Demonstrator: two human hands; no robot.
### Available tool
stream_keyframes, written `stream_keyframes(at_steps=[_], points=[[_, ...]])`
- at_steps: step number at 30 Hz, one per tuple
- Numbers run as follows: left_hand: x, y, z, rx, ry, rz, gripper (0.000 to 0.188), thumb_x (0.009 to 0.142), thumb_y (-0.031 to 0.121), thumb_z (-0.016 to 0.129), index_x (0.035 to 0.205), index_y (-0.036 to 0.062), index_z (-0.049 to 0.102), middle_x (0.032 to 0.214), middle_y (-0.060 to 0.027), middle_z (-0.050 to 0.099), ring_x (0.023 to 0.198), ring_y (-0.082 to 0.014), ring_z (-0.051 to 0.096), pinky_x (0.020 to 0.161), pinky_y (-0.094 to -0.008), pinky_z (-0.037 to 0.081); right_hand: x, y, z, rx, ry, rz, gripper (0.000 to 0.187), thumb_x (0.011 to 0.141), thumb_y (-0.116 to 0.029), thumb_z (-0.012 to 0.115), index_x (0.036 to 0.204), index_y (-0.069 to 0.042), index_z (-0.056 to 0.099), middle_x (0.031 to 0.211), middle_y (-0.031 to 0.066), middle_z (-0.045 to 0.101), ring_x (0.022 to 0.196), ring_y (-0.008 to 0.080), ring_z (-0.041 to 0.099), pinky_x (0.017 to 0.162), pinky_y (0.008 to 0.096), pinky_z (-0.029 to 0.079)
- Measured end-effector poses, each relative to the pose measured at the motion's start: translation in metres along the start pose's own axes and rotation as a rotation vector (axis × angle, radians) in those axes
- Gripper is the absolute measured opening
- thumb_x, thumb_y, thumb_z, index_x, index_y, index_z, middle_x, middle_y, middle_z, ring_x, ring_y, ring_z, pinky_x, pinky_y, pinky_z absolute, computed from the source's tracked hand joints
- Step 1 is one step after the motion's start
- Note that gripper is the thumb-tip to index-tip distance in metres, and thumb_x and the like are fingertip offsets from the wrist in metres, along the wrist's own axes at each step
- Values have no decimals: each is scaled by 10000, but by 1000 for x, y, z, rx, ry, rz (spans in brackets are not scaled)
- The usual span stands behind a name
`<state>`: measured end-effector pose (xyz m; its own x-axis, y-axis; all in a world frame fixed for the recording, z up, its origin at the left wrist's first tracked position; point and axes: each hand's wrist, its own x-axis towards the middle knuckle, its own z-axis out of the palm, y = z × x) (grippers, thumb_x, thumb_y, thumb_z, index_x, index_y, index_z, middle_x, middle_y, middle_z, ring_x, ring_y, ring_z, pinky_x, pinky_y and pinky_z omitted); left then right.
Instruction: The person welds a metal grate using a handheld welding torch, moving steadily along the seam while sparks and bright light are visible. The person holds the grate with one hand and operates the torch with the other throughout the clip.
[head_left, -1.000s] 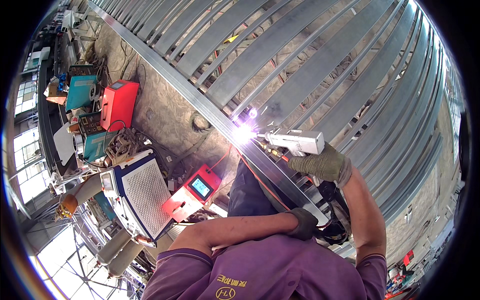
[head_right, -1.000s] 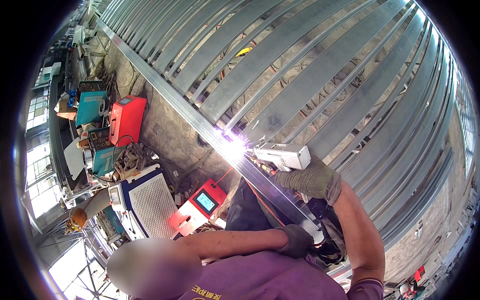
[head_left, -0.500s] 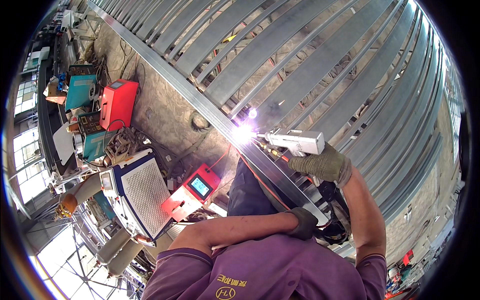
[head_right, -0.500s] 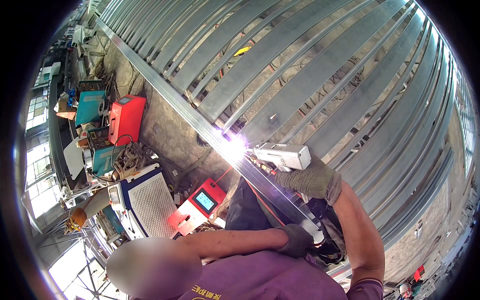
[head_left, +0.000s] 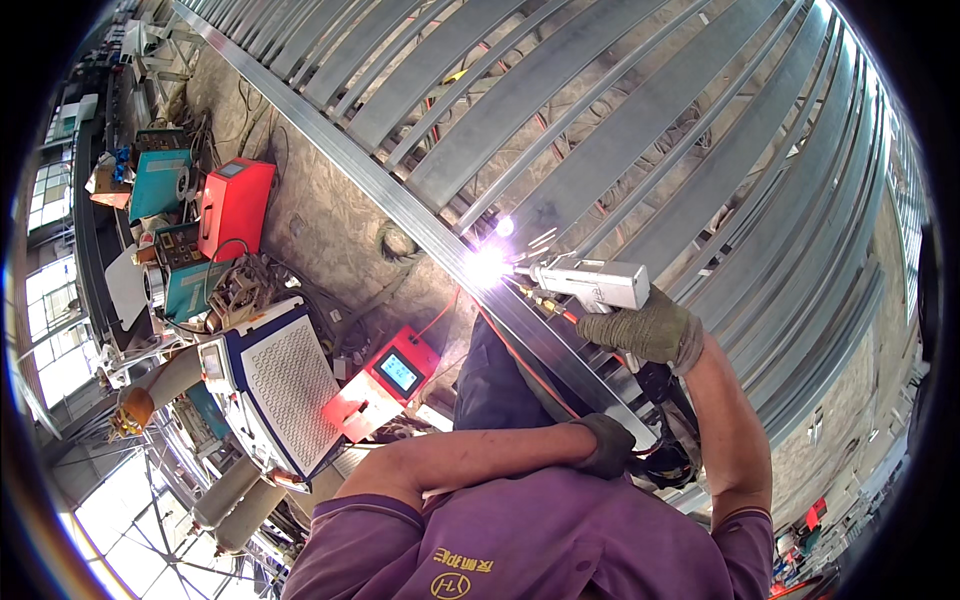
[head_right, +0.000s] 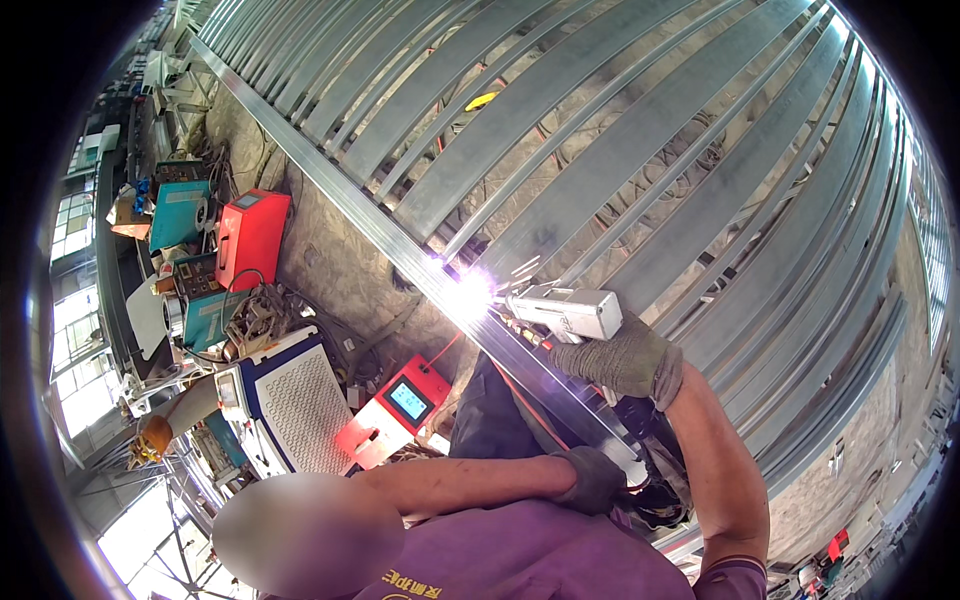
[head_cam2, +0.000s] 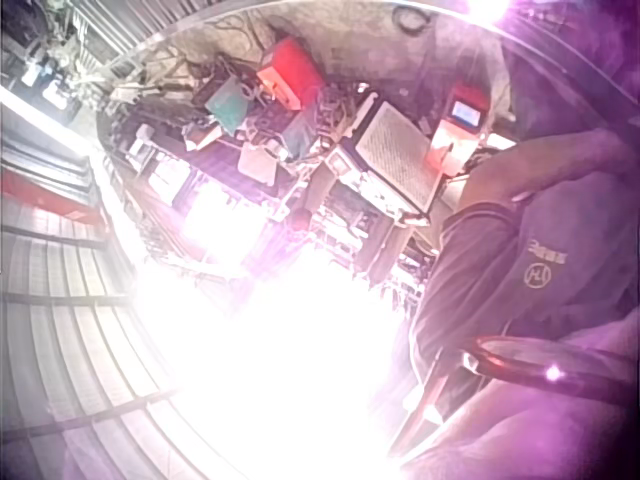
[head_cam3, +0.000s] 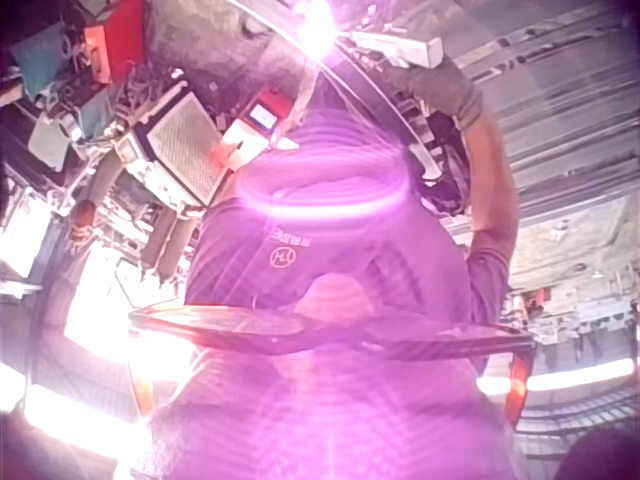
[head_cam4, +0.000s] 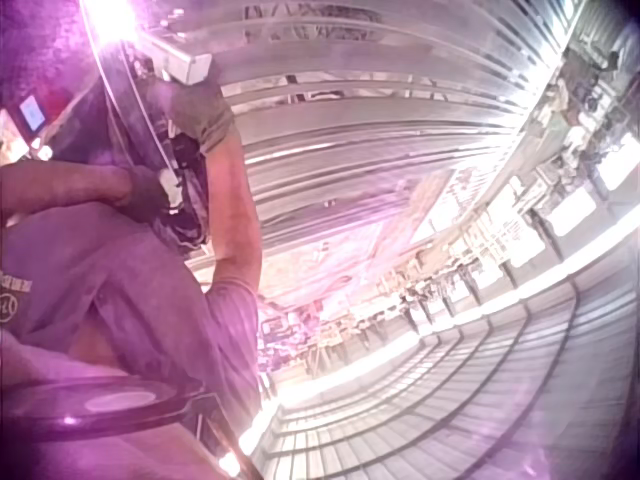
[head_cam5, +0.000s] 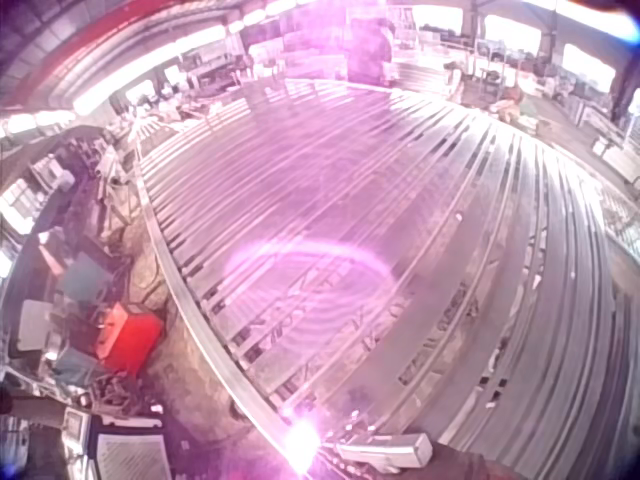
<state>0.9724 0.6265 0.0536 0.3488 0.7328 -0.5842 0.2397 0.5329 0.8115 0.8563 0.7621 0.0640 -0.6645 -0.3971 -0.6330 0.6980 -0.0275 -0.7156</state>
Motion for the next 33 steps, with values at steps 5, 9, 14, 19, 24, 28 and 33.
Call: stream_keyframes(at_steps=[5, 9, 14, 19, 24, 28, 33], points=[[0, 1, -1, 7, -3, 8, 383, 868, 269, 638, 1137, 34, 777, 1073, -218, 764, 1032, -405, 737, 894, -502, 573, -1, -2, 0, -11, -26, 10, 652, 911, -184, 841, 1502, -102, 578, 1202, 32, 735, 917, 78, 637, 739, 257, 569], [-1, 2, -3, 19, -22, 15, 382, 869, 262, 636, 1134, 24, 775, 1076, -224, 763, 1036, -408, 736, 899, -502, 572, -1, 2, 1, 52, -12, -24, 655, 907, -173, 845, 1500, -100, 577, 1198, 34, 735, 919, 79, 639, 732, 264, 572], [-4, 3, -5, 19, -9, 15, 386, 867, 252, 614, 1113, 10, 787, 1081, -228, 767, 1042, -398, 743, 891, -495, 581, -6, -4, 2, 19, 21, 21, 667, 898, -164, 851, 1501, -103, 573, 1221, 44, 728, 938, 85, 644, 738, 263, 574], [-3, 4, -4, 10, -21, 1, 380, 871, 252, 628, 1131, 18, 777, 1080, -227, 764, 1046, -405, 739, 902, -497, 574, -6, 1, 1, -19, 21, 4, 672, 899, -167, 849, 1504, -104, 565, 1210, 46, 730, 950, 94, 651, 757, 267, 590], [-1, 5, -4, 26, -32, 6, 389, 873, 261, 624, 1137, 20, 777, 1076, -223, 767, 1035, -404, 743, 896, -496, 576, -9, -4, 1, 4, 8, 47, 653, 901, -205, 855, 1484, -96, 580, 1195, 46, 735, 948, 106, 665, 786, 275, 599], [-1, 5, -4, 22, -29, 7, 390, 872, 263, 625, 1138, 23, 778, 1076, -218, 769, 1032, -401, 745, 895, -496, 576, -8, 7, -3, -38, 28, 55, 650, 892, -262, 869, 1457, -90, 600, 1184, 57, 740, 939, 110, 674, 778, 284, 601], [2, 5, -3, 25, -29, -8, 387, 867, 261, 631, 1138, 28, 780, 1081, -217, 768, 1037, -402, 743, 895, -497, 576, -9, 6, -3, -88, 32, 76, 659, 890, -303, 869, 1452, -84, 602, 1178, 72, 744, 935, 110, 678, 779, 287, 602]])
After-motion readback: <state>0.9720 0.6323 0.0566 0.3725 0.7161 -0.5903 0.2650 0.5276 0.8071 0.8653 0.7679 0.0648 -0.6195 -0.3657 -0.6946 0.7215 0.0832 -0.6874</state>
